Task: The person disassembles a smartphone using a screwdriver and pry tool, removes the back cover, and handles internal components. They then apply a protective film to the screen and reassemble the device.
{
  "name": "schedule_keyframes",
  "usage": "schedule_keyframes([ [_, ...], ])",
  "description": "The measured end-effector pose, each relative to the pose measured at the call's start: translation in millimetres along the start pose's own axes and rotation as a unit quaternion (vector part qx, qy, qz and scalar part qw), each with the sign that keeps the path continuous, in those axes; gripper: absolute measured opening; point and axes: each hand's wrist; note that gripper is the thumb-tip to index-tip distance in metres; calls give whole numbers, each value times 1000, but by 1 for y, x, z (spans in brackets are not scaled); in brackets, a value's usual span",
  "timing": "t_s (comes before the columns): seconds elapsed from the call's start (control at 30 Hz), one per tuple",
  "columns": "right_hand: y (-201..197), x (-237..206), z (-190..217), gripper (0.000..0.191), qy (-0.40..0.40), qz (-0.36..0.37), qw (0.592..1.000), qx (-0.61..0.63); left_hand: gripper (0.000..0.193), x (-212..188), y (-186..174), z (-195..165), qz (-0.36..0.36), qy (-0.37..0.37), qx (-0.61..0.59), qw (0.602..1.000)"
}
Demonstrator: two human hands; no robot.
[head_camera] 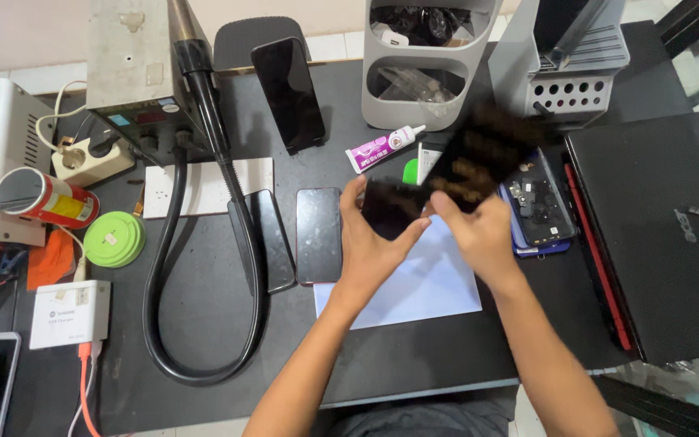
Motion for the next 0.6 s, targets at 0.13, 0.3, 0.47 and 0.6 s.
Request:
schedule_keyframes([
  [0.13,2,37,-17,20,79,30,990,114,95,7,-4,8,79,-125,-68,987],
  [0.3,10,47,-38,23,138,5,979,153,69,7,6,29,54,-179,-175,967],
  [0.47,8,40,-43,26,117,11,977,175,35,6,10,46,63,-266,-226,935],
  [0.6,9,30,-39,24,114,23,981,153,30,3,8,46,37,-246,-191,949],
])
Point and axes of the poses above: each hand's wrist, its own x-axis towards the middle knuckle, its own y-axis out of the palm, z = x × y, and after that the axes turned 4 degrees about y, right-handed
